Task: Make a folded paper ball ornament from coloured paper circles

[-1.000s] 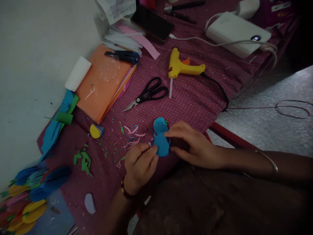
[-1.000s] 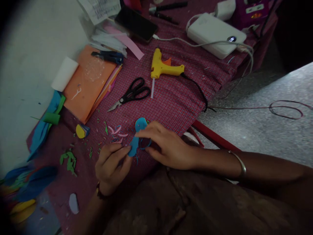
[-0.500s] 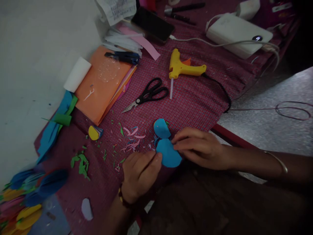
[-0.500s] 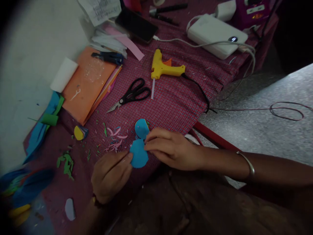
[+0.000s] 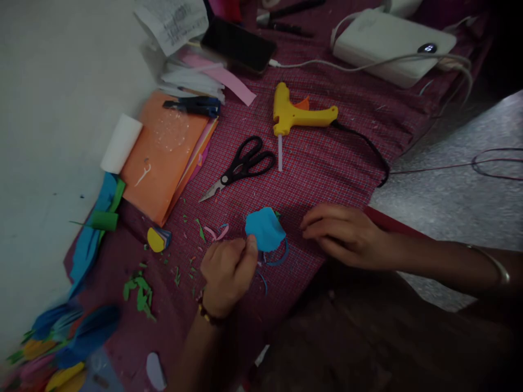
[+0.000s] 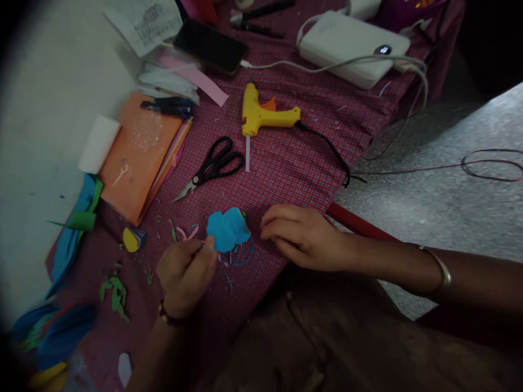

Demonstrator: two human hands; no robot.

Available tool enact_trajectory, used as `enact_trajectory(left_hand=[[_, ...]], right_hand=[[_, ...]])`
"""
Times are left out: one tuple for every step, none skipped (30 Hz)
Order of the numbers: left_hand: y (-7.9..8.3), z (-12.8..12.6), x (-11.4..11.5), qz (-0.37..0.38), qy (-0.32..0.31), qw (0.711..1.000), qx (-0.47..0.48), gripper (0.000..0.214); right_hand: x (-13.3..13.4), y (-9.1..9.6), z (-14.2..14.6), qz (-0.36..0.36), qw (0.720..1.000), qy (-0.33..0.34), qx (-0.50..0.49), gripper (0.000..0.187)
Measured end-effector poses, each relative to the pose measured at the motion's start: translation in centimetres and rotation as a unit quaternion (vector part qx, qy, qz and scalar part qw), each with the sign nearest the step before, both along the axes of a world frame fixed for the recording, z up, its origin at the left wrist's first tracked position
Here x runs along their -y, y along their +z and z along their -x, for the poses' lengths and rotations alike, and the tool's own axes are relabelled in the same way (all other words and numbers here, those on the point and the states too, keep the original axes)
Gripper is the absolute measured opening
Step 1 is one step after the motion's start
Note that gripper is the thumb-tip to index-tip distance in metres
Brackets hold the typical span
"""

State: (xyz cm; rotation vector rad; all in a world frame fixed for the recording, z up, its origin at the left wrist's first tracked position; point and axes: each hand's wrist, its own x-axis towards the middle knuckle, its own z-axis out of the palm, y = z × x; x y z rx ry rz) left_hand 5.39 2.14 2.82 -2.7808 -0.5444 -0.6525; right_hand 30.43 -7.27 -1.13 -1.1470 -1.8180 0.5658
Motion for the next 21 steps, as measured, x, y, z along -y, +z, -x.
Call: enact_trajectory(left_hand=[[-0.3, -0.2, -0.1, 0.002, -0.003, 1.000, -0.007, 0.019], [-0.7, -0.3, -0.2, 0.006, -0.004, 1.000, -0.012, 0.019], [-0.9, -0.4, -0.2, 0.010, -0.005, 1.000, -0.016, 0.020], [-1.2, -0.4, -0.2, 0.015, -0.004, 1.000, -0.020, 0.020], [-1.3, -0.4, -0.2, 0.021, -0.003, 1.000, -0.023, 0.020], [-1.4, -0.3, -0.2, 0.026, -0.003, 0.999, -0.027, 0.021], [-1.5, -0.3, -0.2, 0.030, -0.003, 0.999, -0.032, 0.022], [-1.5, -0.2, -0.2, 0.031, -0.003, 0.999, -0.033, 0.023], [-1.6, -0.2, -0.2, 0.030, -0.002, 0.999, -0.033, 0.023], [-1.6, -0.2, -0.3, 0.027, -0.002, 0.999, -0.034, 0.023], [-1.6, -0.2, -0.3, 0.021, -0.002, 0.999, -0.032, 0.023], [-1.7, -0.1, -0.4, 0.014, -0.001, 0.999, -0.029, 0.022], [-1.7, -0.2, -0.5, 0.008, 0.000, 1.000, -0.026, 0.021], [-1.7, -0.2, -0.6, 0.001, 0.001, 1.000, -0.024, 0.021], [-1.7, -0.2, -0.7, -0.004, 0.001, 1.000, -0.025, 0.021], [-1.8, -0.2, -0.8, -0.008, 0.000, 1.000, -0.030, 0.021], [-1.7, -0.2, -0.9, -0.010, -0.002, 0.999, -0.036, 0.020], [-1.7, -0.3, -0.9, -0.013, -0.005, 0.999, -0.040, 0.019], [-1.7, -0.3, -1.0, -0.016, -0.009, 0.999, -0.043, 0.018], [-1.6, -0.4, -1.0, -0.017, -0.012, 0.999, -0.044, 0.018], [-1.6, -0.4, -1.1, -0.017, -0.013, 0.999, -0.043, 0.017]], right_hand=[[-0.1, -0.1, 0.0, -0.004, 1.000, 0.003, 0.005, 0.021], [-0.1, -0.3, 0.1, -0.006, 1.000, 0.005, 0.011, 0.021], [-0.1, -0.4, 0.1, -0.010, 1.000, 0.004, 0.017, 0.021], [-0.2, -0.5, 0.2, -0.011, 1.000, 0.003, 0.023, 0.020], [-0.2, -0.5, 0.3, -0.012, 0.999, 0.003, 0.030, 0.020], [-0.3, -0.5, 0.3, -0.012, 0.999, 0.001, 0.040, 0.019], [-0.4, -0.5, 0.4, -0.012, 0.999, -0.001, 0.050, 0.019], [-0.4, -0.5, 0.5, -0.012, 0.998, -0.002, 0.061, 0.018], [-0.5, -0.5, 0.5, -0.009, 0.997, -0.004, 0.071, 0.017], [-0.5, -0.4, 0.6, -0.005, 0.997, -0.005, 0.081, 0.016], [-0.6, -0.3, 0.7, 0.004, 0.996, -0.007, 0.091, 0.015], [-0.6, -0.2, 0.7, 0.015, 0.995, -0.007, 0.101, 0.013], [-0.6, -0.1, 0.8, 0.027, 0.993, -0.006, 0.111, 0.012], [-0.6, 0.0, 0.8, 0.041, 0.992, -0.004, 0.118, 0.012], [-0.6, 0.1, 0.8, 0.052, 0.991, -0.001, 0.123, 0.011], [-0.6, 0.2, 0.8, 0.060, 0.990, 0.004, 0.125, 0.011], [-0.6, 0.2, 0.8, 0.065, 0.990, 0.008, 0.125, 0.011], [-0.6, 0.3, 0.8, 0.069, 0.990, 0.011, 0.124, 0.011], [-0.6, 0.3, 0.8, 0.073, 0.990, 0.014, 0.122, 0.011], [-0.7, 0.3, 0.7, 0.075, 0.990, 0.015, 0.120, 0.011], [-0.7, 0.3, 0.7, 0.077, 0.990, 0.017, 0.118, 0.011]])
